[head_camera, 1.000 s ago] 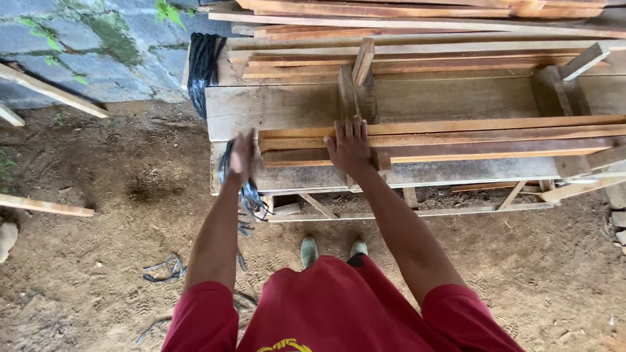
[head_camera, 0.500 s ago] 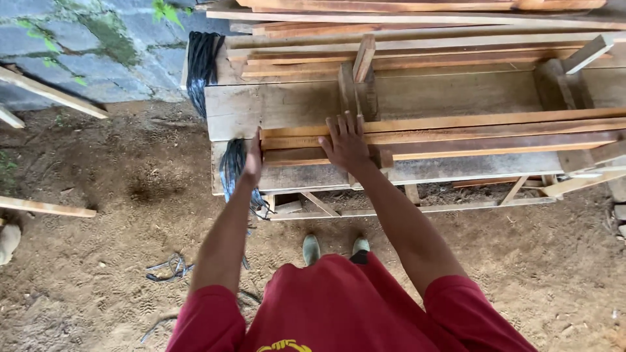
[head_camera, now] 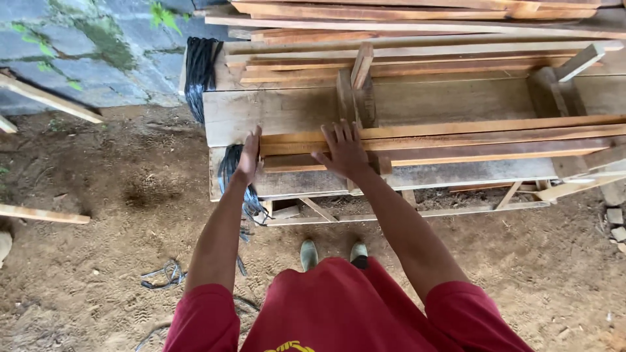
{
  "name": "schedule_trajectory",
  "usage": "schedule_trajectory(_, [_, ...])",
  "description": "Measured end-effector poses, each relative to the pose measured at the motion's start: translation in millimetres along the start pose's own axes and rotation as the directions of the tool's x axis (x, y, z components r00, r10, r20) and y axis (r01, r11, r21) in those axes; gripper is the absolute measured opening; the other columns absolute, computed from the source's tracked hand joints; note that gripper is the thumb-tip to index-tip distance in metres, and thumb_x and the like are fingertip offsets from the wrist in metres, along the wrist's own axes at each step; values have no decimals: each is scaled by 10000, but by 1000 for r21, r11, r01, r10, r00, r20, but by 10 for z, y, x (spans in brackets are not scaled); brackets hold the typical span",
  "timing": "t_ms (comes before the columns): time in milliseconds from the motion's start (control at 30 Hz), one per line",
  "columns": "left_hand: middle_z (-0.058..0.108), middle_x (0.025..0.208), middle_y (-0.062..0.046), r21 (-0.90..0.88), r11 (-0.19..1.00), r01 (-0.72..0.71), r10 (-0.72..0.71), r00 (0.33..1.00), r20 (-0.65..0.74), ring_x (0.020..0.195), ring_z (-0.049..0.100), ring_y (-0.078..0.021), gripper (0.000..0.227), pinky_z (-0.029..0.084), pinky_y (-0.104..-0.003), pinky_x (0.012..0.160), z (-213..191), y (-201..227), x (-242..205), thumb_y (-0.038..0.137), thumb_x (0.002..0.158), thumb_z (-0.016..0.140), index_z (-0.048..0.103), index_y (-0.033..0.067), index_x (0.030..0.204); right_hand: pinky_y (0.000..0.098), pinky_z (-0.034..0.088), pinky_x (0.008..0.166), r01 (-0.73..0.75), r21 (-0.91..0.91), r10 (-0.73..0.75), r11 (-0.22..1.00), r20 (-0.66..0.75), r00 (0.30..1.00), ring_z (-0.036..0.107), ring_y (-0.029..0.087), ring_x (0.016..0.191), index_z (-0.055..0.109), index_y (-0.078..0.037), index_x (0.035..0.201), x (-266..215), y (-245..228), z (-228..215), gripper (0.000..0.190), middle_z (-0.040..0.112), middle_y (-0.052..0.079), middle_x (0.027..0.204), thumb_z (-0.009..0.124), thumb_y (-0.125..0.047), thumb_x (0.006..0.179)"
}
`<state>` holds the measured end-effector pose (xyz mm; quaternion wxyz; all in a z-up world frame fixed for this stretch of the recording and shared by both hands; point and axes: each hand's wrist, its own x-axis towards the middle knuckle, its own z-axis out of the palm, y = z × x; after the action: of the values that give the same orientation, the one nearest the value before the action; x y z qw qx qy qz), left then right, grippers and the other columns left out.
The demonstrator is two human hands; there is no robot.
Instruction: Bundling wooden slats together using plastic strips.
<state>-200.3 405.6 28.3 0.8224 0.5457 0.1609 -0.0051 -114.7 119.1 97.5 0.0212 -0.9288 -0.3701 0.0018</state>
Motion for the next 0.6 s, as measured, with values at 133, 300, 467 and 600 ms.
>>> schedule_trajectory(133, [-128,1745,10,-166,984,-58,35,990,-139,1579,-170,-367,808,-172,-687,1195,115,-112,87,812,997,398,109,459,1664,616,76,1276,49,6,-50,999,58,997,208,409,1554,236,-186,1636,-45,-123,-293,1050,361,227,1572,405,-884,870])
schedule_trajectory(300, [89,1747,-129,108,965,-241,247,968,-47,1601,-3,-367,606,-76,-516,1294,41,-344,212,450,1164,314,149,202,1692,612,201,1222,204,-82,-198,976,71,978,287,404,1493,195,-186,1639,156,-178,49,1051,347,234,1539,370,-906,894])
schedule_trajectory(467, [128,1706,-117,432,823,-369,327,930,170,1484,222,-372,936,261,-534,1178,-185,-465,436,740,1007,403,13,237,1693,567,270,1186,170,0,-170,985,61,984,402,374,1414,226,-150,1623,191,-146,-91,1146,445,223,1456,487,-909,806])
schedule_trajectory(600, [274,1628,-315,995,18,-103,436,896,85,1477,291,-573,662,349,-690,1150,156,-40,170,398,1080,379,249,68,1639,488,313,1162,81,68,-86,994,75,993,447,308,1341,361,-115,1527,176,-231,-251,1186,495,161,1378,691,-851,658])
